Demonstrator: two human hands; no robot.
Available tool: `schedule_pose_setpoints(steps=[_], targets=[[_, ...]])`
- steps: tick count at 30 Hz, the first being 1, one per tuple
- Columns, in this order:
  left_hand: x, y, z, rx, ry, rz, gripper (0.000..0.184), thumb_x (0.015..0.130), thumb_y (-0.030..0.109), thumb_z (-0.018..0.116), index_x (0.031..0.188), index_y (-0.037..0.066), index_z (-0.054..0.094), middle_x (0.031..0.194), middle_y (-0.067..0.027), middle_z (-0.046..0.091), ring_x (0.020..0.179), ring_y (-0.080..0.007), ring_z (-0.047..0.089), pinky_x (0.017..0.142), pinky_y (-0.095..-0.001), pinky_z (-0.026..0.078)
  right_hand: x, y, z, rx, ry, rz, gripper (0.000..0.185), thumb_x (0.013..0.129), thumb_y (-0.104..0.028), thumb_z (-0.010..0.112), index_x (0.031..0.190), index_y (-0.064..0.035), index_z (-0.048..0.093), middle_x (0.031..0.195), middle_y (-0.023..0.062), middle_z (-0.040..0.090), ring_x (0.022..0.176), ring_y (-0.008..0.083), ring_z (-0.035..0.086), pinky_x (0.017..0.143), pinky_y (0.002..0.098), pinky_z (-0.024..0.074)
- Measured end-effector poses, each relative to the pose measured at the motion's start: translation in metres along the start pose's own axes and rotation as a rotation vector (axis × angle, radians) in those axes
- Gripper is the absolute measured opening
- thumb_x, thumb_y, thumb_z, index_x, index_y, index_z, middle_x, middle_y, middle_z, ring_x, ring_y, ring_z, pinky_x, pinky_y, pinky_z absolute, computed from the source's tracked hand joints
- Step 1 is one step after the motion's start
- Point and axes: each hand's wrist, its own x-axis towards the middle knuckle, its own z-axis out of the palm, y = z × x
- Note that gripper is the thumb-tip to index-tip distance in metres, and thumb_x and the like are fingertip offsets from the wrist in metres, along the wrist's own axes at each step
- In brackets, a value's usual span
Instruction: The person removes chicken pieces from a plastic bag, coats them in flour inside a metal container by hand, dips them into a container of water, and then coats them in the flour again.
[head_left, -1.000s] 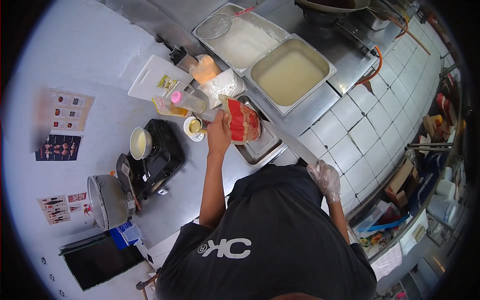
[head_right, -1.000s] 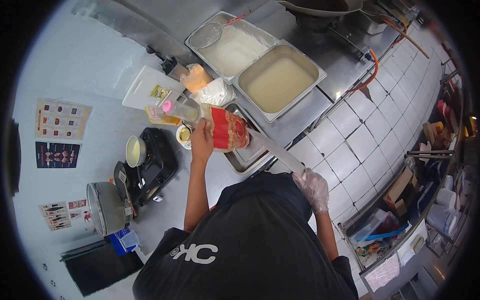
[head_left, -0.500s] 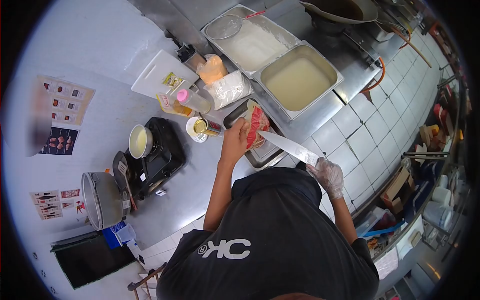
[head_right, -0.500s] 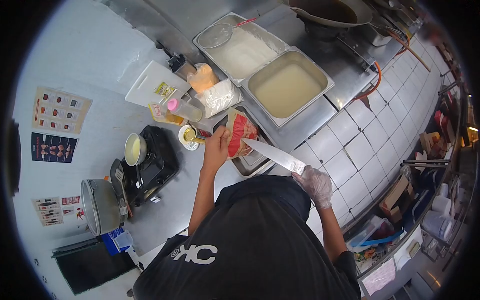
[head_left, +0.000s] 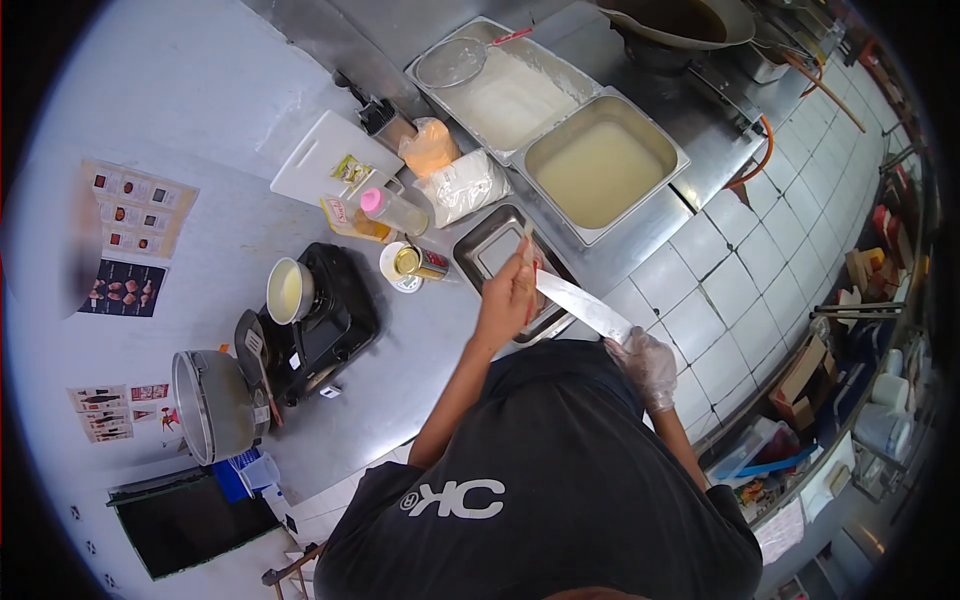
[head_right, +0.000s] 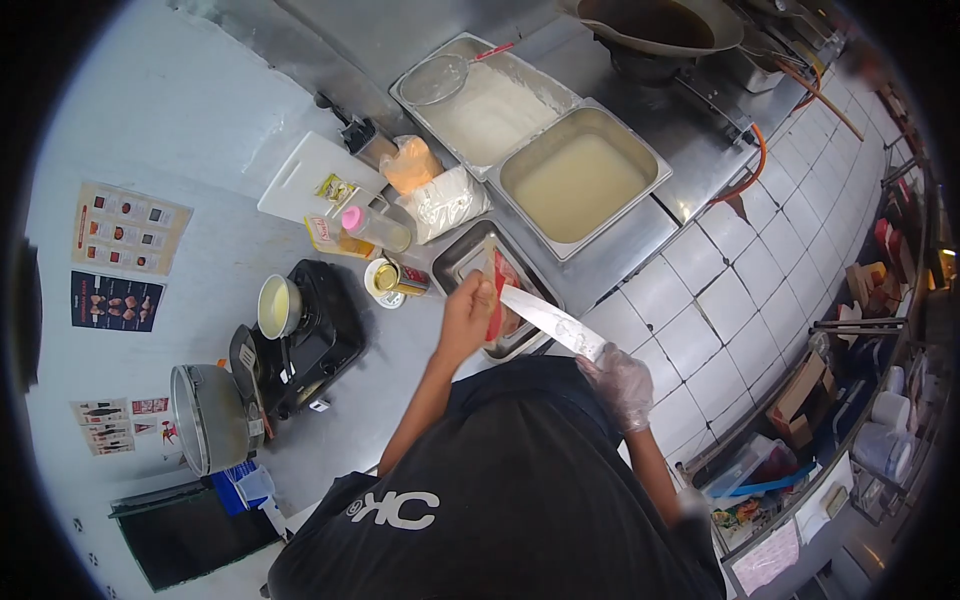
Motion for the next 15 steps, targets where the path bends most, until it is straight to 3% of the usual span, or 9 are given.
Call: schedule_pose_setpoints(steps=[2, 3, 6, 7, 9, 11, 13, 15], targets=[[-0.012, 0.001, 0.016, -0.151, 0.134, 0.004, 0.029, 0.105, 0.027, 0.046, 0.093, 0.002, 0.054, 0.068, -0.0108, 0.053, 0.063, -0.0159, 0.05, 0.06, -0.0342, 0.045, 0.015, -0.021, 0.004, 0.073, -0.015, 0.043, 0.062, 0.087, -0.067, 0.058, 0.092, -0.0052, 0.063, 0.074, 0.0176, 0.069, 0.069, 0.0374, 0.069, 0.061, 0.0464, 0.0548], [-0.02, 0.007, 0.014, -0.126, 0.103, -0.038, 0.029, 0.106, 0.026, 0.044, 0.094, 0.002, 0.053, 0.073, -0.0092, 0.055, 0.067, -0.0144, 0.051, 0.064, -0.0314, 0.045, 0.033, -0.033, 0.005, 0.095, -0.103, 0.061, 0.062, 0.088, -0.065, 0.057, 0.102, -0.0049, 0.065, 0.08, 0.0206, 0.07, 0.075, 0.0394, 0.069, 0.067, 0.0479, 0.0557], [-0.038, -0.019, 0.028, -0.169, 0.193, -0.036, 0.028, 0.107, 0.024, 0.043, 0.092, 0.002, 0.052, 0.074, -0.0075, 0.053, 0.07, -0.0127, 0.05, 0.066, -0.0298, 0.044, 0.119, -0.078, 0.022, 0.19, 0.001, -0.035, 0.064, 0.091, -0.064, 0.05, 0.097, -0.0037, 0.07, 0.089, 0.0244, 0.07, 0.085, 0.0428, 0.068, 0.078, 0.0505, 0.0545], [-0.041, -0.016, 0.023, -0.241, 0.193, -0.132, 0.028, 0.107, 0.023, 0.043, 0.089, 0.002, 0.052, 0.074, -0.0047, 0.051, 0.071, -0.012, 0.047, 0.067, -0.029, 0.043, 0.16, -0.071, 0.035, 0.172, 0.087, -0.135, 0.064, 0.092, -0.063, 0.049, 0.093, -0.0031, 0.07, 0.089, 0.0249, 0.07, 0.086, 0.0428, 0.068, 0.077, 0.0501, 0.0546], [-0.042, -0.022, 0.015, -0.277, 0.252, -0.117, 0.029, 0.107, 0.022, 0.043, 0.089, 0.003, 0.052, 0.074, -0.0037, 0.051, 0.071, -0.0116, 0.047, 0.067, -0.0288, 0.043, 0.24, -0.068, 0.017, 0.153, 0.172, 0.028, 0.062, 0.092, -0.061, 0.052, 0.091, -0.0019, 0.069, 0.087, 0.0272, 0.068, 0.087, 0.0429, 0.067, 0.078, 0.0495, 0.054], [-0.034, -0.037, 0.005, -0.269, 0.322, -0.074, 0.029, 0.108, 0.022, 0.043, 0.089, 0.003, 0.051, 0.075, -0.0021, 0.051, 0.072, -0.0103, 0.046, 0.067, -0.0281, 0.043, 0.245, -0.074, -0.056, 0.169, 0.348, -0.097, 0.065, 0.091, -0.063, 0.053, 0.087, 0.0, 0.068, 0.087, 0.0285, 0.067, 0.087, 0.0437, 0.066, 0.077, 0.0497, 0.0535], [-0.026, -0.034, 0.0, -0.297, 0.334, -0.05, 0.028, 0.108, 0.022, 0.043, 0.089, 0.003, 0.051, 0.075, -0.002, 0.051, 0.072, -0.0098, 0.046, 0.066, -0.0282, 0.043, 0.239, -0.075, -0.096, 0.22, 0.234, -0.24, 0.068, 0.088, -0.065, 0.056, 0.082, 0.0023, 0.066, 0.084, 0.0291, 0.066, 0.086, 0.0453, 0.065, 0.075, 0.0512, 0.0524], [-0.022, -0.04, 0.007, -0.402, 0.334, -0.053, 0.026, 0.107, 0.021, 0.043, 0.09, 0.003, 0.05, 0.073, -0.003, 0.048, 0.071, -0.0096, 0.044, 0.065, -0.0288, 0.042, 0.234, -0.073, -0.095, 0.133, 0.353, -0.437, 0.061, 0.086, -0.059, 0.064, 0.077, 0.0022, 0.064, 0.073, 0.0225, 0.067, 0.071, 0.0378, 0.068, 0.066, 0.0465, 0.054]])
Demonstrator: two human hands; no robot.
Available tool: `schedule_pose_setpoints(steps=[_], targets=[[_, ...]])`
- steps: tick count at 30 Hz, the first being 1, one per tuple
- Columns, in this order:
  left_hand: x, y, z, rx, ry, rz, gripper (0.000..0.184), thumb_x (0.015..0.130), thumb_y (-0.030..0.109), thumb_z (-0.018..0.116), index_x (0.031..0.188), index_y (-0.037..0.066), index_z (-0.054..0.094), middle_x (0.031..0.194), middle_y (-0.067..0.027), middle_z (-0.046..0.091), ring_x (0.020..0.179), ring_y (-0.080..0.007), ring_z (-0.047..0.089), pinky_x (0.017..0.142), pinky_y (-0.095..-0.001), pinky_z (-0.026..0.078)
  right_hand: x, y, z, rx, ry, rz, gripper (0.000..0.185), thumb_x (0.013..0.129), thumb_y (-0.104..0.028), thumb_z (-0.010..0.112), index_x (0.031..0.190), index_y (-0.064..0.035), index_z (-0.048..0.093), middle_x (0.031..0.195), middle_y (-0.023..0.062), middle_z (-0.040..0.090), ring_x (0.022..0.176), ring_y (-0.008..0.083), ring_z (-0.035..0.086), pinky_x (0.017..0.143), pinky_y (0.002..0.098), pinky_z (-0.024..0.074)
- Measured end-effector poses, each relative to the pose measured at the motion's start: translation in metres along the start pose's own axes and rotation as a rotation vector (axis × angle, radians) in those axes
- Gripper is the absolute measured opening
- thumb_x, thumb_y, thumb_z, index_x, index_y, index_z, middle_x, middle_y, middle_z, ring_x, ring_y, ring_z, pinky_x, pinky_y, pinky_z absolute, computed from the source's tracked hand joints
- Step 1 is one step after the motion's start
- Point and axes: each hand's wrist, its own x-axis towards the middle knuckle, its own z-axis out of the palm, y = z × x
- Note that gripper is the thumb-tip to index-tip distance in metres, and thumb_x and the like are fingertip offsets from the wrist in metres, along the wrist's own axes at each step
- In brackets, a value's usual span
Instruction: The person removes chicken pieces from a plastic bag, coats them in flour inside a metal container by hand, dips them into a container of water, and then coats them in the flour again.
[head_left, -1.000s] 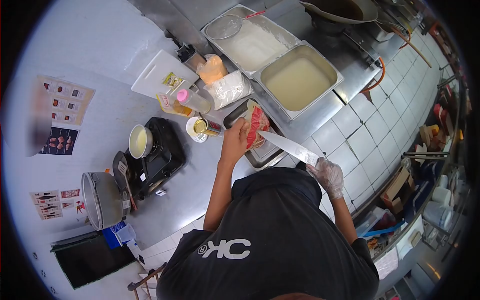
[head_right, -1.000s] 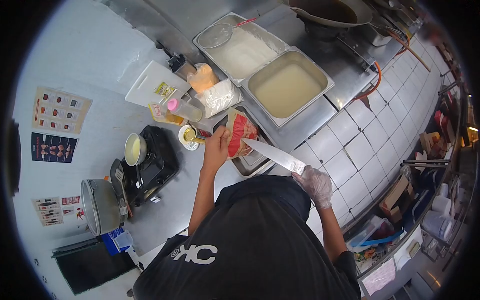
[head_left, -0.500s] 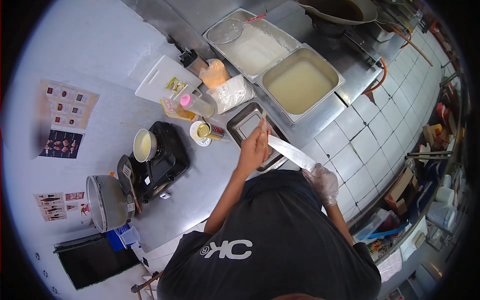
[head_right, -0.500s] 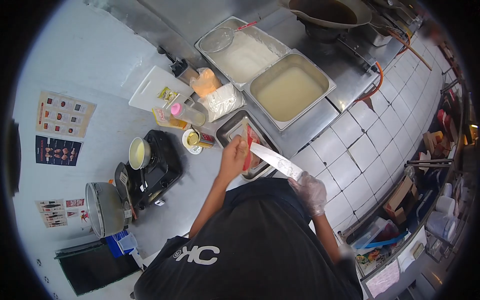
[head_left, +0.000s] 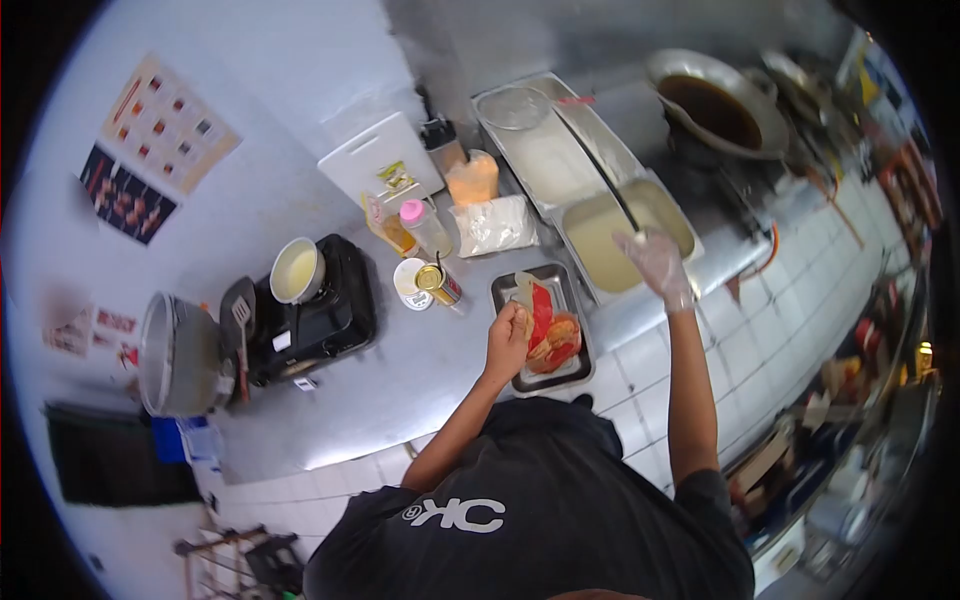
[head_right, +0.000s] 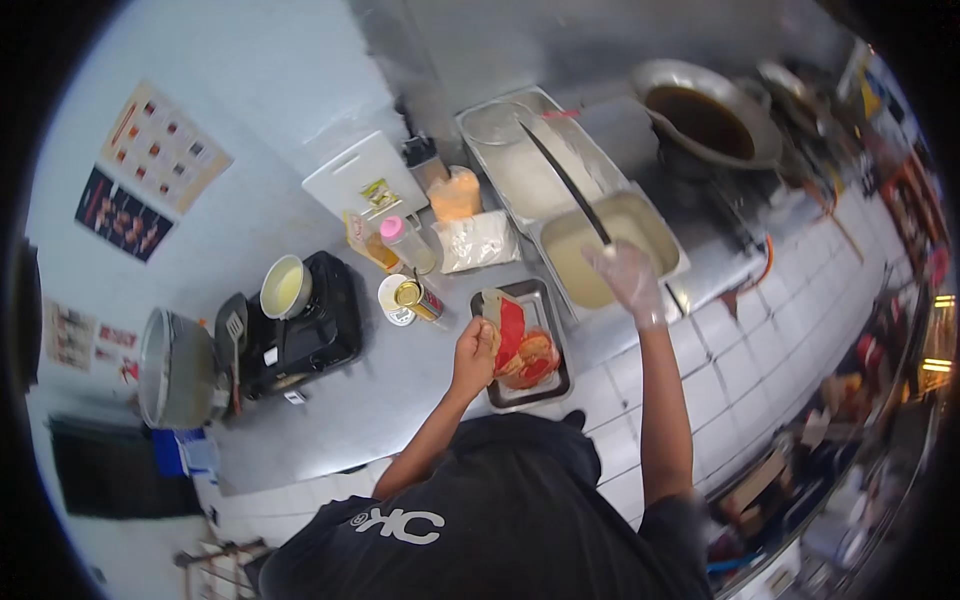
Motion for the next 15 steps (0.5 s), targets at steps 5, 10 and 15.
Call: schedule_pose_setpoints(steps=[5, 10, 15], targets=[[0.004, 0.006, -0.015, 0.118, -0.09, 0.089, 0.022, 0.106, 0.02, 0.045, 0.094, 0.002, 0.049, 0.072, -0.0089, 0.046, 0.07, -0.0131, 0.043, 0.066, -0.0312, 0.044, 0.037, -0.062, 0.0, 0.442, -0.601, 0.3, 0.038, 0.083, -0.035, 0.07, 0.072, 0.0004, 0.063, 0.06, 0.0089, 0.061, 0.054, 0.0184, 0.063, 0.053, 0.0343, 0.0527], [-0.008, 0.012, -0.019, 0.007, -0.157, 0.055, 0.027, 0.107, 0.026, 0.043, 0.095, 0.004, 0.052, 0.074, -0.0048, 0.045, 0.073, -0.0133, 0.045, 0.067, -0.0315, 0.044, 0.14, -0.127, 0.053, 0.279, -0.817, 0.186, 0.029, 0.083, -0.024, 0.07, 0.072, 0.0016, 0.061, 0.061, 0.0083, 0.06, 0.051, 0.0172, 0.062, 0.05, 0.0311, 0.0525], [-0.007, 0.013, -0.038, -0.047, -0.188, 0.076, 0.025, 0.106, 0.026, 0.044, 0.101, 0.003, 0.053, 0.078, -0.0129, 0.051, 0.073, -0.02, 0.052, 0.07, -0.0367, 0.046, 0.242, -0.21, 0.074, 0.195, -0.912, 0.13, 0.027, 0.084, -0.022, 0.068, 0.071, 0.0, 0.061, 0.066, 0.0081, 0.063, 0.057, 0.0161, 0.062, 0.054, 0.0298, 0.0529]])
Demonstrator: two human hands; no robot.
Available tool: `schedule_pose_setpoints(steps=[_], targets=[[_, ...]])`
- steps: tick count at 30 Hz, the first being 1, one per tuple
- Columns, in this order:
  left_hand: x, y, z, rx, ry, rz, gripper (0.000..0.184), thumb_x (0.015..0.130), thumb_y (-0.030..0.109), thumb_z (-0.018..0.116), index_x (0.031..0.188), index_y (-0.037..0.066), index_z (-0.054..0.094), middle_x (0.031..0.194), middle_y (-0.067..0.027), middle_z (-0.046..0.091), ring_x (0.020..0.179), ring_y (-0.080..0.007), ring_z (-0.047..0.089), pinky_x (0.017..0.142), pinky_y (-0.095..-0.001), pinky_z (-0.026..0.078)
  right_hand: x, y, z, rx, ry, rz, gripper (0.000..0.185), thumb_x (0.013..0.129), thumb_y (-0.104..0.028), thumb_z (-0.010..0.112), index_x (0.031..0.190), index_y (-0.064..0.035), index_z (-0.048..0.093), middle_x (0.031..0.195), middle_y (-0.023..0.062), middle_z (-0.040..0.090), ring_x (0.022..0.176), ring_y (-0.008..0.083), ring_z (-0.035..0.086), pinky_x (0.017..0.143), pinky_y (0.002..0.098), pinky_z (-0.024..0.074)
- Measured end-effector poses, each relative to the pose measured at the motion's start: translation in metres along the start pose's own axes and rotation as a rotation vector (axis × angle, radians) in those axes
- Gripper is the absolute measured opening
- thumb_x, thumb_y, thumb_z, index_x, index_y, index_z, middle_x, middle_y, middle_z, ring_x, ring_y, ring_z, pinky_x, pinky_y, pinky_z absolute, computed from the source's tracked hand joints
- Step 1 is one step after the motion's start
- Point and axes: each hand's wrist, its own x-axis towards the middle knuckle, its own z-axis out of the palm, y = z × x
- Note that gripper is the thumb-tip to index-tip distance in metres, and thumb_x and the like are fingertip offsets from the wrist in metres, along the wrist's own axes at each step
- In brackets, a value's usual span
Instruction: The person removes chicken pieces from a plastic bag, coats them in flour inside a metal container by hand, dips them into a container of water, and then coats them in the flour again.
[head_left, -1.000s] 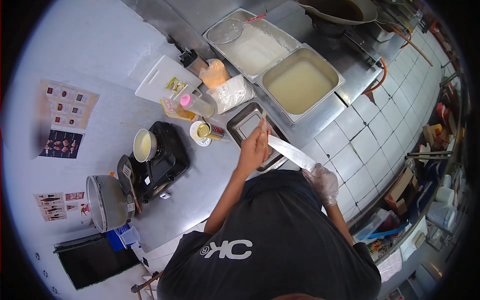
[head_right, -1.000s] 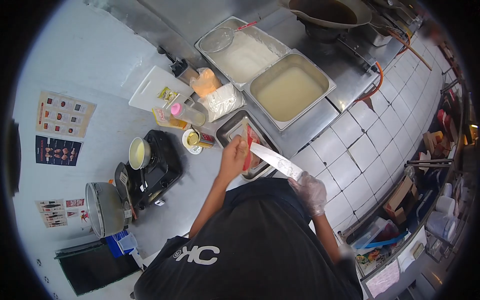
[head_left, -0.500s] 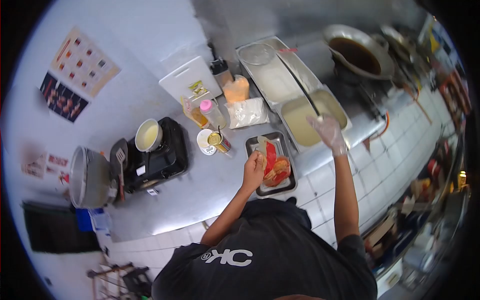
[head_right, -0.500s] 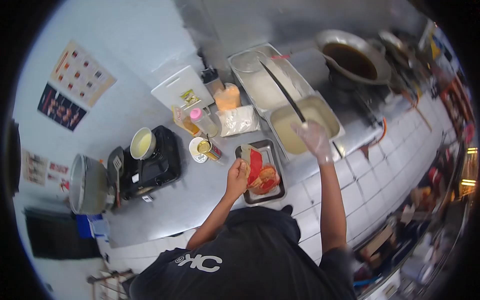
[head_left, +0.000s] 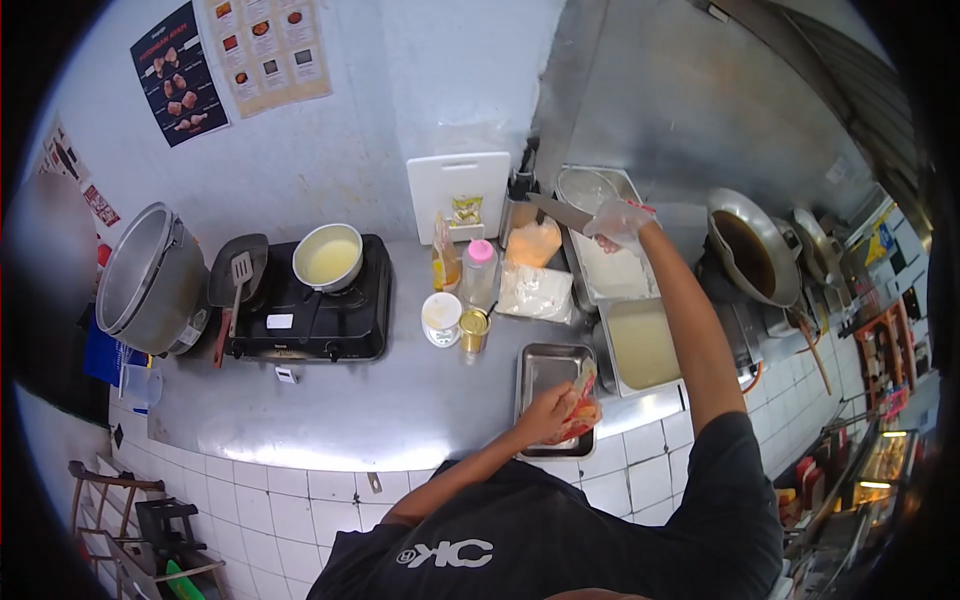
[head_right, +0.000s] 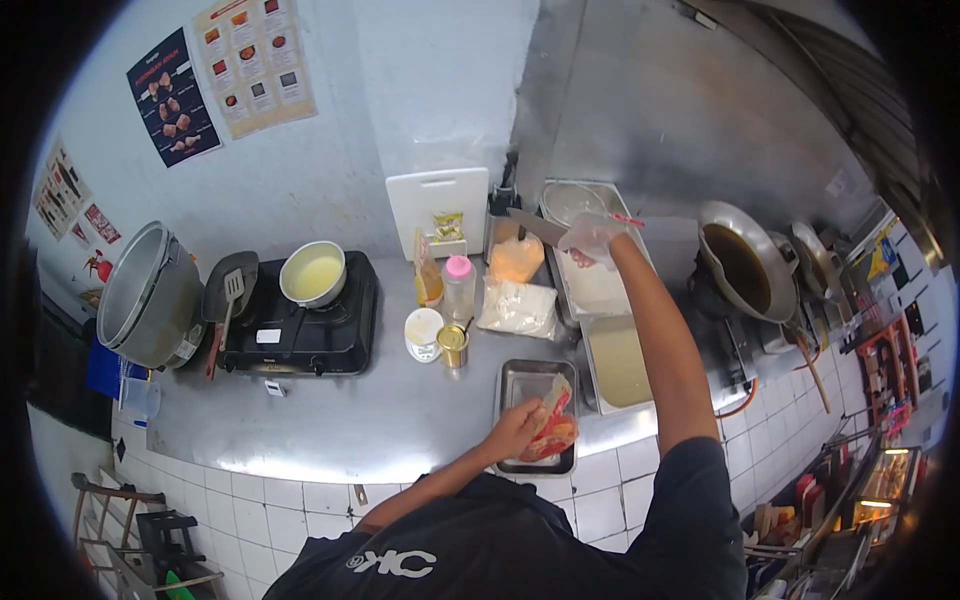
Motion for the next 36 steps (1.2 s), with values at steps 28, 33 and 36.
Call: schedule_pose_setpoints(steps=[28, 33, 36], targets=[[0.005, -0.028, -0.028, 0.105, 0.054, -0.115, 0.032, 0.107, 0.032, 0.042, 0.096, 0.002, 0.046, 0.071, -0.0186, 0.049, 0.063, -0.0277, 0.05, 0.062, -0.0393, 0.045, -0.15, 0.132, 0.148, 0.112, 0.444, -0.183, 0.027, 0.093, -0.027, 0.063, 0.103, -0.0028, 0.069, 0.087, 0.0118, 0.07, 0.076, 0.0206, 0.065, 0.072, 0.0322, 0.0529], [0.01, -0.008, -0.028, 0.246, 0.026, -0.192, 0.028, 0.107, 0.03, 0.042, 0.099, 0.004, 0.046, 0.072, -0.0222, 0.054, 0.067, -0.0405, 0.058, 0.062, -0.0416, 0.046, -0.21, 0.193, 0.252, 0.183, 0.496, -0.36, 0.022, 0.086, -0.003, 0.058, 0.105, -0.0048, 0.067, 0.107, 0.0144, 0.07, 0.102, 0.0332, 0.067, 0.088, 0.0389, 0.0548], [0.01, -0.005, -0.019, 0.268, -0.005, -0.211, 0.026, 0.107, 0.029, 0.041, 0.099, 0.004, 0.046, 0.071, -0.0224, 0.055, 0.068, -0.0433, 0.059, 0.062, -0.0419, 0.045, -0.207, 0.196, 0.271, 0.009, 0.592, -0.536, 0.016, 0.087, -0.01, 0.067, 0.104, -0.0073, 0.067, 0.099, 0.0122, 0.07, 0.093, 0.0309, 0.068, 0.08, 0.0398, 0.0565]])
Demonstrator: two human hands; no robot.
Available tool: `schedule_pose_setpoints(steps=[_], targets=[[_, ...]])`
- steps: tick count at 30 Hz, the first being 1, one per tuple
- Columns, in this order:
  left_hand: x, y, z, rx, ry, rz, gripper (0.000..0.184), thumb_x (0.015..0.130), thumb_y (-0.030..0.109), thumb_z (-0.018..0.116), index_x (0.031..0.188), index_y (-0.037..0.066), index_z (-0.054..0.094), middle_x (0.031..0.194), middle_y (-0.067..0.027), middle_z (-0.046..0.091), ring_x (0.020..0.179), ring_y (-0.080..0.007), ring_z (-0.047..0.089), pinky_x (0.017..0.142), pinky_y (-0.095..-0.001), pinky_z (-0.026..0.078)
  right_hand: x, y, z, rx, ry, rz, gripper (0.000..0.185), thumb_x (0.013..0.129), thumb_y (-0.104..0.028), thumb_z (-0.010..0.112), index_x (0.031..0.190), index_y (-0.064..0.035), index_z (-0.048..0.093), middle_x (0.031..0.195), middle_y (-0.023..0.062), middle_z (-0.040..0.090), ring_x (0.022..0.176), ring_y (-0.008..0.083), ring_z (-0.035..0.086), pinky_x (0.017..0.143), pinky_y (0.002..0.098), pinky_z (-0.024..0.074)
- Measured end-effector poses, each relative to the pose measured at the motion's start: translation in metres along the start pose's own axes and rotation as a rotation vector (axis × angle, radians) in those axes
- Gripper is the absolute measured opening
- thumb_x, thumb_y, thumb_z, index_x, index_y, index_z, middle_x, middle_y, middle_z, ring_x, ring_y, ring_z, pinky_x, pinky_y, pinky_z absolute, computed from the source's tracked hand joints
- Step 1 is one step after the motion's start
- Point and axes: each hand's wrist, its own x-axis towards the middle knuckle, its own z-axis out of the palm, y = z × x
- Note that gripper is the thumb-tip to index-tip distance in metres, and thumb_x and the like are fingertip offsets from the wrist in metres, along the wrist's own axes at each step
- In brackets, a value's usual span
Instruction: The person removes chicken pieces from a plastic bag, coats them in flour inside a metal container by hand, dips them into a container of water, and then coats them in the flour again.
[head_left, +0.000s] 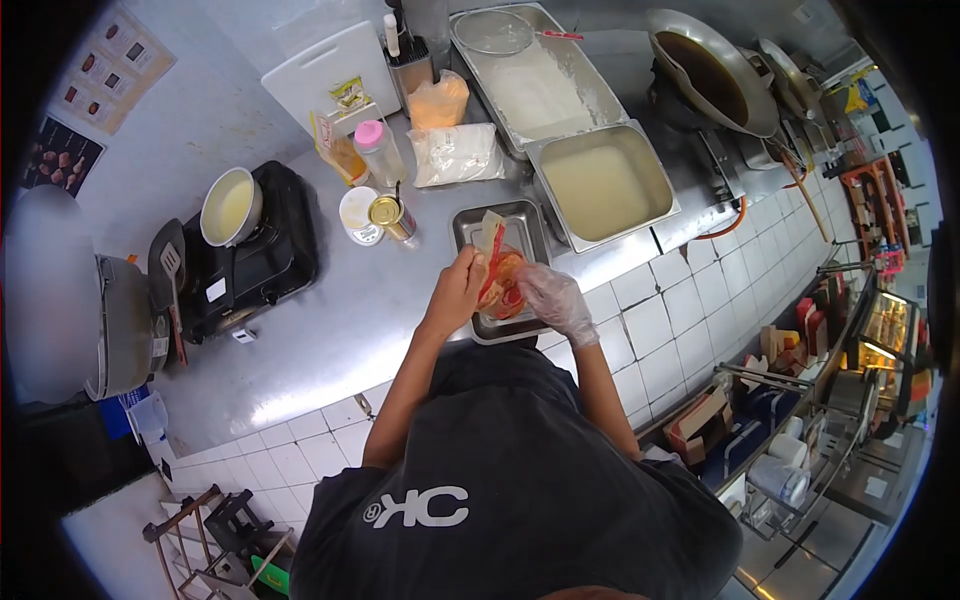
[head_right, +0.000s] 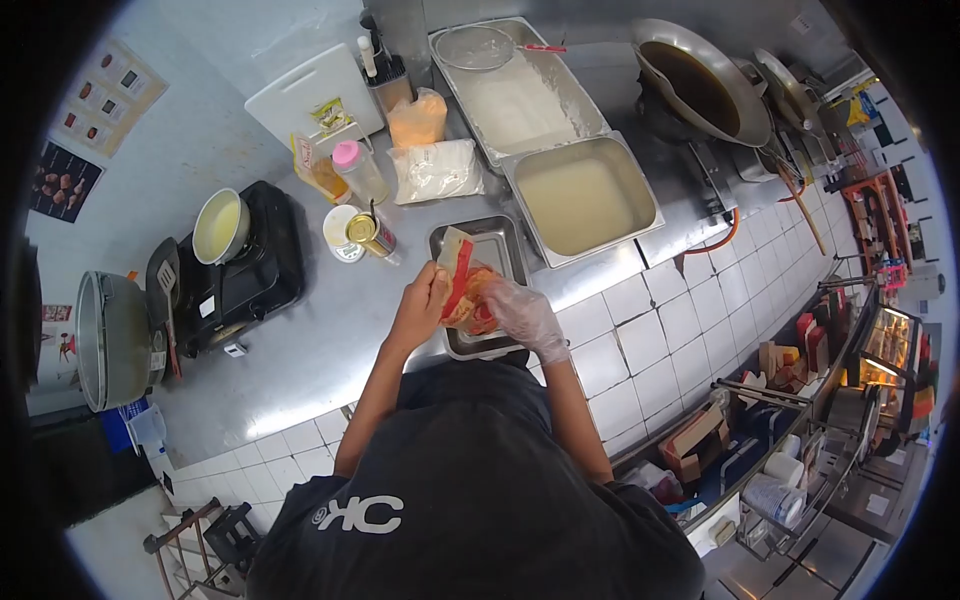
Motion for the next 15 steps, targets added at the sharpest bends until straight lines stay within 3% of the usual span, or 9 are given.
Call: schedule_pose_setpoints(steps=[3, 6, 8, 9, 11, 15], targets=[[-0.002, 0.009, 0.004, -0.011, -0.008, 0.029, 0.026, 0.107, 0.027, 0.042, 0.099, 0.003, 0.046, 0.07, -0.0223, 0.056, 0.066, -0.0445, 0.059, 0.062, -0.0436, 0.045, 0.006, -0.009, 0.001, -0.035, -0.017, -0.03, 0.019, 0.085, -0.021, 0.072, 0.099, -0.0089, 0.066, 0.091, 0.0111, 0.067, 0.087, 0.0332, 0.067, 0.076, 0.0427, 0.0556], [-0.009, 0.027, 0.004, 0.179, -0.068, -0.017, 0.024, 0.105, 0.024, 0.044, 0.101, 0.001, 0.048, 0.08, -0.0224, 0.06, 0.076, -0.0414, 0.061, 0.067, -0.0463, 0.047, -0.003, 0.004, 0.004, -0.059, -0.016, -0.025, 0.025, 0.082, -0.027, 0.074, 0.094, -0.0079, 0.063, 0.085, 0.0117, 0.063, 0.077, 0.0343, 0.064, 0.069, 0.0436, 0.0533], [-0.009, 0.042, 0.001, 0.506, 0.069, 0.26, 0.019, 0.102, 0.02, 0.049, 0.105, 0.002, 0.052, 0.096, -0.0214, 0.062, 0.092, -0.0387, 0.06, 0.075, -0.0479, 0.048, -0.01, 0.01, -0.002, -0.06, -0.051, -0.004, 0.027, 0.081, -0.029, 0.075, 0.092, -0.0076, 0.062, 0.087, 0.0121, 0.062, 0.079, 0.0344, 0.063, 0.069, 0.0444, 0.0524], [-0.011, 0.047, 0.002, 0.512, 0.078, 0.256, 0.019, 0.102, 0.02, 0.049, 0.105, 0.002, 0.052, 0.096, -0.0214, 0.062, 0.092, -0.0387, 0.06, 0.075, -0.0479, 0.048, -0.014, 0.011, -0.004, -0.065, -0.095, 0.024, 0.03, 0.08, -0.031, 0.076, 0.09, -0.0073, 0.06, 0.089, 0.0125, 0.062, 0.08, 0.0346, 0.063, 0.069, 0.0452, 0.0514], [-0.018, 0.053, 0.007, 0.592, 0.1, 0.04, 0.017, 0.098, 0.018, 0.053, 0.105, 0.002, 0.054, 0.106, -0.0188, 0.062, 0.103, -0.0367, 0.058, 0.081, -0.0479, 0.048, -0.019, 0.011, 0.003, -0.067, -0.067, -0.042, 0.03, 0.08, -0.032, 0.075, 0.09, -0.0072, 0.06, 0.091, 0.013, 0.061, 0.082, 0.0344, 0.062, 0.07, 0.0462, 0.0509], [-0.01, 0.048, 0.039, 0.756, 0.207, -0.179, 0.019, 0.095, 0.018, 0.057, 0.106, 0.002, 0.056, 0.108, -0.019, 0.063, 0.105, -0.0363, 0.058, 0.081, -0.0484, 0.049, -0.024, 0.009, 0.026, -0.171, -0.071, -0.083, 0.029, 0.084, -0.03, 0.071, 0.095, -0.0053, 0.061, 0.097, 0.0151, 0.062, 0.09, 0.0357, 0.061, 0.076, 0.0487, 0.0505]])
